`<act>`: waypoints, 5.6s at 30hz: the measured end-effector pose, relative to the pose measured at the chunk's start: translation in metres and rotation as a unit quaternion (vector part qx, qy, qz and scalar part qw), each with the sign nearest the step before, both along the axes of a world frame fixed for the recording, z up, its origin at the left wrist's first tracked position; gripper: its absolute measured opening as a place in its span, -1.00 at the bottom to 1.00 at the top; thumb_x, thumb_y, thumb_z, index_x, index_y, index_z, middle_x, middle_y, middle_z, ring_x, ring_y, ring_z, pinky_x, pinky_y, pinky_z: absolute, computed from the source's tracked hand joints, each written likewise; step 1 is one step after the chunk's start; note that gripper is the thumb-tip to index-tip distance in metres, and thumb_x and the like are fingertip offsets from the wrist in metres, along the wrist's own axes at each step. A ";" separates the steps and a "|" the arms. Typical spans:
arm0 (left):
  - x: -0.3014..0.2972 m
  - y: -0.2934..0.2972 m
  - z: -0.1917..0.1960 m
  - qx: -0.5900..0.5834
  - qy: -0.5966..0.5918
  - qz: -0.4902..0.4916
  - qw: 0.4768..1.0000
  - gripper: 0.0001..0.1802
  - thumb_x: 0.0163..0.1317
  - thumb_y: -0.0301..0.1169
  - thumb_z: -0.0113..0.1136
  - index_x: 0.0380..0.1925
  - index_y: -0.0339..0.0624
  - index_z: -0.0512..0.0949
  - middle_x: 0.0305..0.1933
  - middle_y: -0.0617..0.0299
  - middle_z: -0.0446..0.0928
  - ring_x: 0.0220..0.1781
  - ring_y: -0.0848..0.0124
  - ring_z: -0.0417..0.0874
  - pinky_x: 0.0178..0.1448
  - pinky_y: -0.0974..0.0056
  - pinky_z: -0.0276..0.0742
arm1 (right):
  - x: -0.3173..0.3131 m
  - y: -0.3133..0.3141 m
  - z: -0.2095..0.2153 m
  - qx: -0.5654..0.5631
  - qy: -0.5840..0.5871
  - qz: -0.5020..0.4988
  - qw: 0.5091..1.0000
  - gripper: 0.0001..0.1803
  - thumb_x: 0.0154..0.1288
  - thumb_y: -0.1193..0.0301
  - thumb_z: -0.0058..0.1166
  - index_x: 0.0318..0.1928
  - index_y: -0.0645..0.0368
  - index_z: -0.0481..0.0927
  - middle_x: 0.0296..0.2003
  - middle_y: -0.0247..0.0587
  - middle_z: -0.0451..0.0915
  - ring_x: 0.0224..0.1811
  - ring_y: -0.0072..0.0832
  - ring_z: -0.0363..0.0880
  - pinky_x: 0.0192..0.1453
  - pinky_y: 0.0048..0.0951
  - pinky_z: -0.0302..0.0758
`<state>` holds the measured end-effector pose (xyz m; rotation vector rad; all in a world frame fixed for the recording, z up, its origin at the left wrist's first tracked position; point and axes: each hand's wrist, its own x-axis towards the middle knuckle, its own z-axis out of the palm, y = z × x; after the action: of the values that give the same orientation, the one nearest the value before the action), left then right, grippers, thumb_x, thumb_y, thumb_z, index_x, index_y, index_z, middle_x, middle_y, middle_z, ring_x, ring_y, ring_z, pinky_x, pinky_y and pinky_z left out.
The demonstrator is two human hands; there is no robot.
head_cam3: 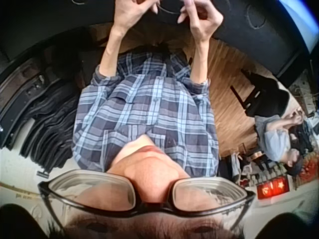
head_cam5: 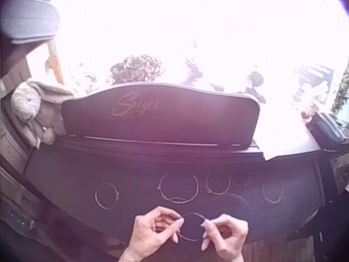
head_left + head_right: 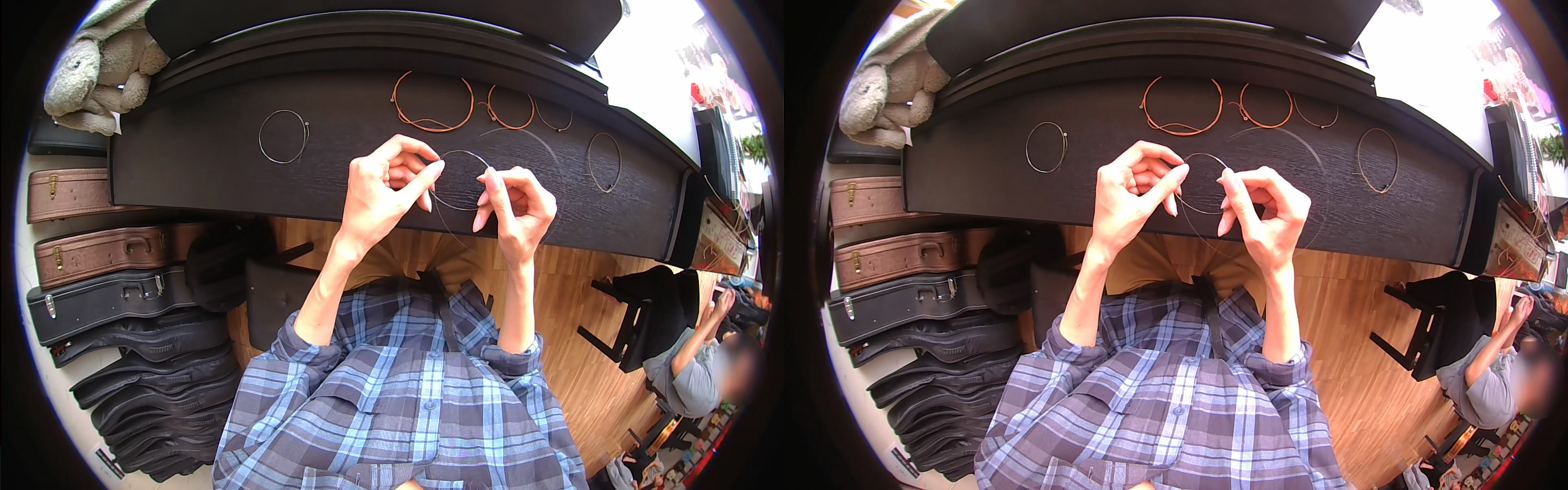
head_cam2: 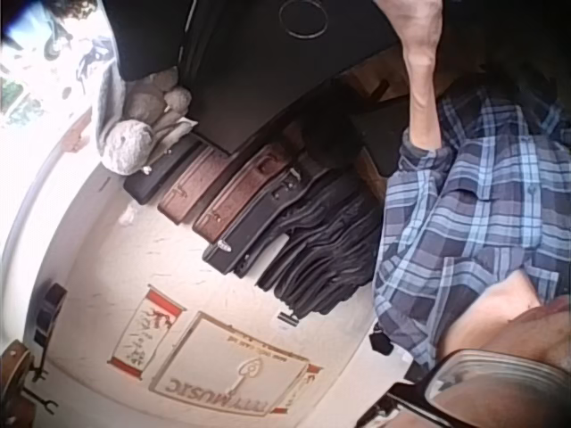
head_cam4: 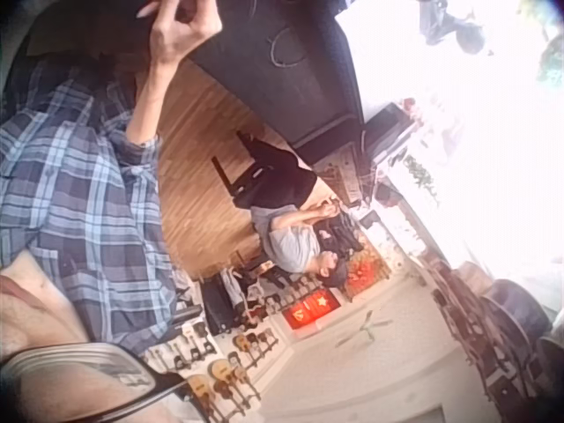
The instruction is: The person bends and shapes thin metal wire into circular loops by hand on a dark work surface. They repeatedly adjust the loops and place them on the surface alongside other finished loops.
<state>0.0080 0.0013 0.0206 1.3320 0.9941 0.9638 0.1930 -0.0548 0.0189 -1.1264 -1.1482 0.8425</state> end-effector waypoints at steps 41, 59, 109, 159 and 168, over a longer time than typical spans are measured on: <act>-0.005 0.000 -0.001 -0.009 -0.011 -0.065 0.998 -0.89 0.37 -0.51 0.28 -0.17 -0.31 0.59 -0.50 0.24 0.62 -0.60 0.66 0.56 -0.53 0.52 0.44 | 0.049 -0.003 0.012 -0.101 -0.423 -0.207 0.877 -0.86 0.35 0.51 0.26 -0.20 0.26 0.55 -0.35 -0.17 0.55 -0.41 -0.34 0.55 -0.31 -0.34 0.49; -0.005 -0.002 0.000 -0.004 -0.004 -0.056 0.998 -0.91 0.37 -0.52 0.28 -0.19 -0.29 0.58 -0.52 0.25 0.62 -0.62 0.66 0.55 -0.55 0.52 0.40 | 0.051 -0.009 0.016 -0.144 -0.352 -0.195 0.904 -0.92 0.42 0.57 0.14 -0.16 0.28 0.51 -0.32 -0.20 0.52 -0.63 -0.56 0.44 -0.52 -0.48 0.43; -0.013 -0.004 0.000 -0.017 -0.072 -0.151 0.986 -0.88 0.33 -0.52 0.32 -0.19 -0.32 0.62 -0.49 0.22 0.68 -0.60 0.59 0.63 -0.53 0.49 0.50 | 0.017 -0.026 0.039 -0.296 -0.032 0.219 0.929 -0.41 0.29 0.55 0.32 0.31 0.14 0.46 -0.55 -0.43 0.48 -0.66 -0.76 0.45 -0.62 -0.69 0.32; -0.007 0.013 -0.001 0.027 -0.156 0.107 0.982 -0.87 0.35 -0.56 0.27 -0.19 -0.40 0.54 -0.49 0.06 0.64 -0.62 0.42 0.67 -0.58 0.41 0.57 | -0.008 -0.090 -0.040 -0.268 -0.332 0.386 0.818 -0.70 0.36 0.30 0.22 -0.09 0.29 0.68 -0.39 -0.11 0.75 -0.38 -0.29 0.76 -0.19 -0.34 0.65; -0.015 0.008 -0.001 0.022 -0.180 0.063 0.981 -0.88 0.33 -0.57 0.29 -0.21 -0.40 0.55 -0.51 0.07 0.64 -0.63 0.44 0.67 -0.61 0.42 0.55 | 0.026 -0.069 0.058 -0.288 -0.140 0.281 0.905 -0.74 0.42 0.56 0.13 0.08 0.23 0.59 -0.30 -0.21 0.72 -0.49 -0.59 0.69 -0.51 -0.61 0.51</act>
<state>-0.0072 0.0090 0.0193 1.0881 0.7879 1.2768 0.2192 -0.1234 0.0765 -1.4510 -1.5540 1.5813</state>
